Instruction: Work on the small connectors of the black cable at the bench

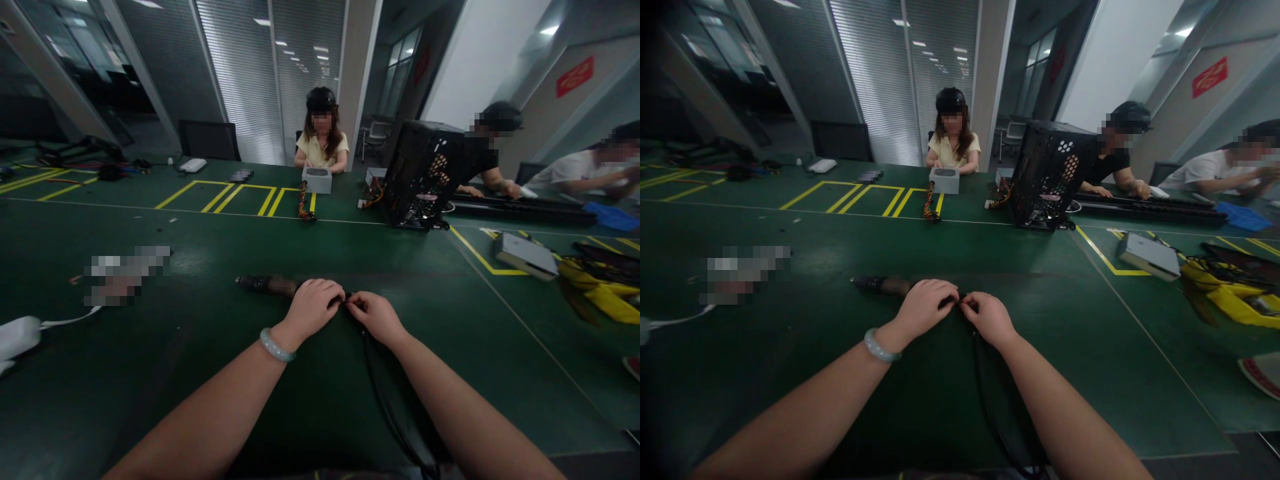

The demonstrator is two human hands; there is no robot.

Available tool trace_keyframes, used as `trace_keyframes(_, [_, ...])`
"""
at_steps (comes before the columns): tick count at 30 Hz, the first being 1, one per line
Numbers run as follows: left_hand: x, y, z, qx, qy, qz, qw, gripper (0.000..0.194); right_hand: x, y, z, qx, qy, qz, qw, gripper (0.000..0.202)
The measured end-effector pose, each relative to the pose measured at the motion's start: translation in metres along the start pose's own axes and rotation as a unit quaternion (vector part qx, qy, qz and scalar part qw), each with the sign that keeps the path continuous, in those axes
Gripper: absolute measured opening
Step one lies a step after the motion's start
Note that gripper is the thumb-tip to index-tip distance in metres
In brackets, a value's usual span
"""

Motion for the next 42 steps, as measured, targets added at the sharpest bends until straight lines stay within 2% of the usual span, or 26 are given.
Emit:
trace_keyframes(10, [0.005, 0.002, -0.001, 0.021, -0.010, -0.012, 1.000, 0.008, 0.001, 0.003, -0.001, 0.024, 0.010, 0.018, 0.999, 0.012])
trace_keyframes(19, [0.005, 0.003, 0.000, 0.029, -0.010, -0.015, 0.999, 0.008, 0.002, 0.002, -0.002, 0.034, 0.035, 0.032, 0.998, 0.015])
trace_keyframes(22, [0.004, 0.003, 0.000, 0.023, -0.006, -0.016, 1.000, 0.007, 0.002, 0.002, -0.008, 0.016, 0.060, 0.035, 0.997, 0.020])
trace_keyframes(28, [0.001, 0.003, -0.002, 0.019, -0.004, -0.008, 1.000, 0.007, -0.016, 0.005, -0.029, -0.085, 0.021, 0.086, 0.992, 0.028])
trace_keyframes(31, [0.001, 0.002, -0.001, 0.019, -0.003, -0.009, 1.000, 0.007, -0.025, 0.008, -0.030, -0.070, -0.023, 0.094, 0.993, 0.027])
trace_keyframes(36, [0.000, 0.001, -0.001, 0.017, -0.001, -0.009, 1.000, 0.007, -0.025, 0.009, -0.023, -0.062, -0.058, 0.042, 0.996, 0.019])
trace_keyframes(42, [0.000, 0.001, -0.001, 0.013, 0.003, -0.004, 1.000, 0.009, -0.023, 0.007, -0.021, -0.067, -0.068, 0.072, 0.993, 0.024])
Point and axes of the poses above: each hand's wrist, its own y-axis towards the middle knuckle, its own z-axis out of the palm, x = y × z, the point moved 2 cm from there along y, towards the middle knuckle, and after that the axes turned 10 degrees about z, right-handed, at the moved point
